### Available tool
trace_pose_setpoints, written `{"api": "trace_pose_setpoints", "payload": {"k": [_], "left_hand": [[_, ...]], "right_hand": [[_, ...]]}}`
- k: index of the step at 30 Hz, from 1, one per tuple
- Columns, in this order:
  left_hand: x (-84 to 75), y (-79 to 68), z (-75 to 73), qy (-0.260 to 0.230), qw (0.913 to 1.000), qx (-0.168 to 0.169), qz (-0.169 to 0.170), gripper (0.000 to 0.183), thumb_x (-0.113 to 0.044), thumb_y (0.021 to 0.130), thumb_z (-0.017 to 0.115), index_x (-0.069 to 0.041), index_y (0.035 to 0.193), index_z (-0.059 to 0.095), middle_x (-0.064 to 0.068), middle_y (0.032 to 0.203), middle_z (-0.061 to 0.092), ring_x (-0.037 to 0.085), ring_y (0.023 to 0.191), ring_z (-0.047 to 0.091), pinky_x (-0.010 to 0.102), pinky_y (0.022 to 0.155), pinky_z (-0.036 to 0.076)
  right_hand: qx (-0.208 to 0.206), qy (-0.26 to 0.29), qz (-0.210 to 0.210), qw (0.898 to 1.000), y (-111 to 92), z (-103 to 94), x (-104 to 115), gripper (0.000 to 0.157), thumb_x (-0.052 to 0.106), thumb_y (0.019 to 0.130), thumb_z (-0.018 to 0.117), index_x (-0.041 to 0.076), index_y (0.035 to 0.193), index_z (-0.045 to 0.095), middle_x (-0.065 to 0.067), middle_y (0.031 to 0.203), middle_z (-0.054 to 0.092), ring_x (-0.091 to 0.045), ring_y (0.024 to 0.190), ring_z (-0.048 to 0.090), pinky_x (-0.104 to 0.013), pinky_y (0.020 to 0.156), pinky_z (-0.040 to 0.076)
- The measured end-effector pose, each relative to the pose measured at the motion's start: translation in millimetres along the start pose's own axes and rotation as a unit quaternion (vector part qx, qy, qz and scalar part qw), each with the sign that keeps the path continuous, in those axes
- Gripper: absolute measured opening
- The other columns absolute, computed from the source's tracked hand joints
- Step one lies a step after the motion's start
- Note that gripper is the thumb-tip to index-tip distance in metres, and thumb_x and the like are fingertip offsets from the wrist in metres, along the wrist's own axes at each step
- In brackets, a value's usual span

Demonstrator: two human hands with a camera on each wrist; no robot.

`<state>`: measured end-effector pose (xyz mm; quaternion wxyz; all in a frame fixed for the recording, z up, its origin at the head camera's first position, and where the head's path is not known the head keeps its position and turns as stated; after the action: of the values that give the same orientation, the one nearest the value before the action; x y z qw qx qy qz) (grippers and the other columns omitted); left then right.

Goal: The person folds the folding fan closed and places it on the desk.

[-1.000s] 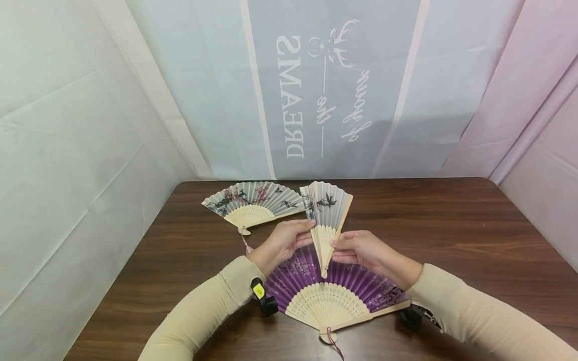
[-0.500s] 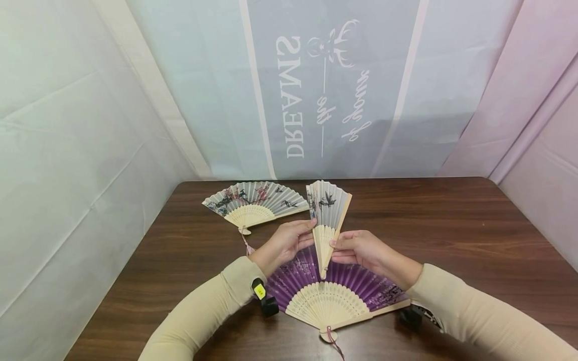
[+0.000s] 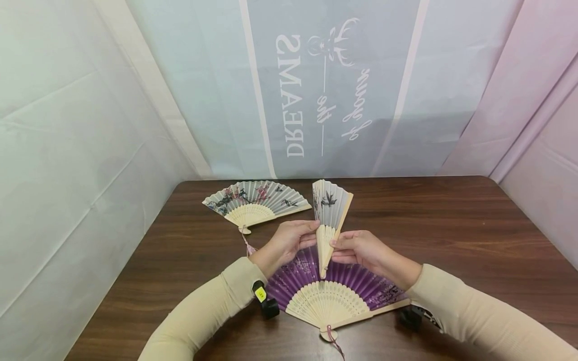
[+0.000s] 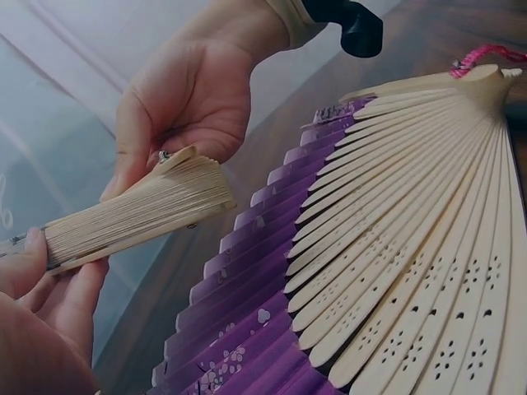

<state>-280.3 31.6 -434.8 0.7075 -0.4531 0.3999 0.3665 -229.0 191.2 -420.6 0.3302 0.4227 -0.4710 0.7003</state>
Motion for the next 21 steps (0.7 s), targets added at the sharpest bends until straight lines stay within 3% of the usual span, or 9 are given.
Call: {"api": "trace_pose_setpoints", "payload": {"k": [7,21], "left_hand": [[0.0,-1.9,1.4,0.037,0.9993,-0.002,0.006,0.035,-0.004,0.092,0.068,0.009,0.124,0.062,0.020,0.112,0.073,0.013,0.086,0.074,0.028,0.084,0.064],[2.6,-2.6,0.6,0.050,0.9985,-0.016,0.018,0.034,-0.002,0.089,0.071,0.010,0.119,0.064,0.015,0.099,0.076,0.006,0.070,0.070,0.023,0.074,0.065]], "right_hand": [[-0.010,-0.006,-0.001,1.000,0.4,-1.2,0.2,0.016,0.003,0.097,0.058,0.009,0.084,0.066,0.000,0.078,0.074,-0.009,0.074,0.073,-0.023,0.078,0.064],[-0.023,-0.036,-0.005,0.999,0.3,3.0,1.1,0.011,0.004,0.096,0.059,0.004,0.088,0.066,-0.001,0.078,0.073,-0.009,0.074,0.073,-0.025,0.079,0.065]]}}
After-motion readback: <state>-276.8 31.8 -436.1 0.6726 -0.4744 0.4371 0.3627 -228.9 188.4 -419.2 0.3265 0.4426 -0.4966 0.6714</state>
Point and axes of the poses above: each hand's wrist, its own y-axis towards the middle knuckle, its own z-axis out of the palm, x = y × z, the point moved 5 cm from there along y, towards the middle knuckle
